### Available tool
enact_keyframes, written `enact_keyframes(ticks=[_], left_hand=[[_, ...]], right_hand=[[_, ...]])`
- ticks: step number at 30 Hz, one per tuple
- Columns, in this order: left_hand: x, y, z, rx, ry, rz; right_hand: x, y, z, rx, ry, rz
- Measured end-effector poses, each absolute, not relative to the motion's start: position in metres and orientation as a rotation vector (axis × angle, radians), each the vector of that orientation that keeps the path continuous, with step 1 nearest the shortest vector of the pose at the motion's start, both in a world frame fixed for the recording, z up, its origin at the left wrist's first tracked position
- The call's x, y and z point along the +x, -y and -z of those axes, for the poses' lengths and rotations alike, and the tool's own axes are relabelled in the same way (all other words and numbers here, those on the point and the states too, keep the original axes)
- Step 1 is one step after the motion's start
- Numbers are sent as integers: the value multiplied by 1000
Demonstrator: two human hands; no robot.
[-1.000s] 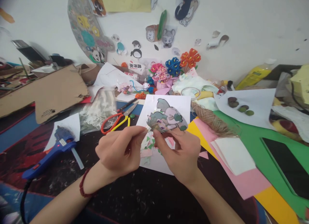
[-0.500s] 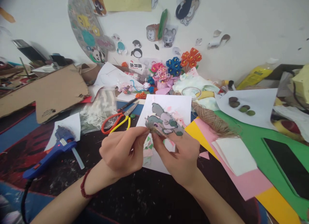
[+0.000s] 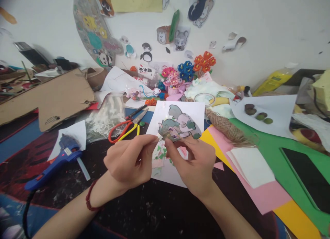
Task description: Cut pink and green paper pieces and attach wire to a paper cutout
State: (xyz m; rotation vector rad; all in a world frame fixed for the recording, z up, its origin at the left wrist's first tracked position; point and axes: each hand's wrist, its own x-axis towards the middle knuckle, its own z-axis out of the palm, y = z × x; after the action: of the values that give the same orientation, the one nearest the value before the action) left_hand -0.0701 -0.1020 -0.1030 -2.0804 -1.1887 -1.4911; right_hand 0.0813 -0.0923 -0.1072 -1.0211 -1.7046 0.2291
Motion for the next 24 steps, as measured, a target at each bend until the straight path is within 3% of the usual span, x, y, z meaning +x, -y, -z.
enact_keyframes(ticks=[11,20,24], left_hand=[[-72,100,106,-2120,1145,1455],[-73,97,106,-2138,1096,1415],[-74,97,106,-2134,1086,1444]], right_hand=[[82,90,108,-998,1756,-125],[85,90,120,-977,1755,-209],[83,91,116,-959,1686,-410]])
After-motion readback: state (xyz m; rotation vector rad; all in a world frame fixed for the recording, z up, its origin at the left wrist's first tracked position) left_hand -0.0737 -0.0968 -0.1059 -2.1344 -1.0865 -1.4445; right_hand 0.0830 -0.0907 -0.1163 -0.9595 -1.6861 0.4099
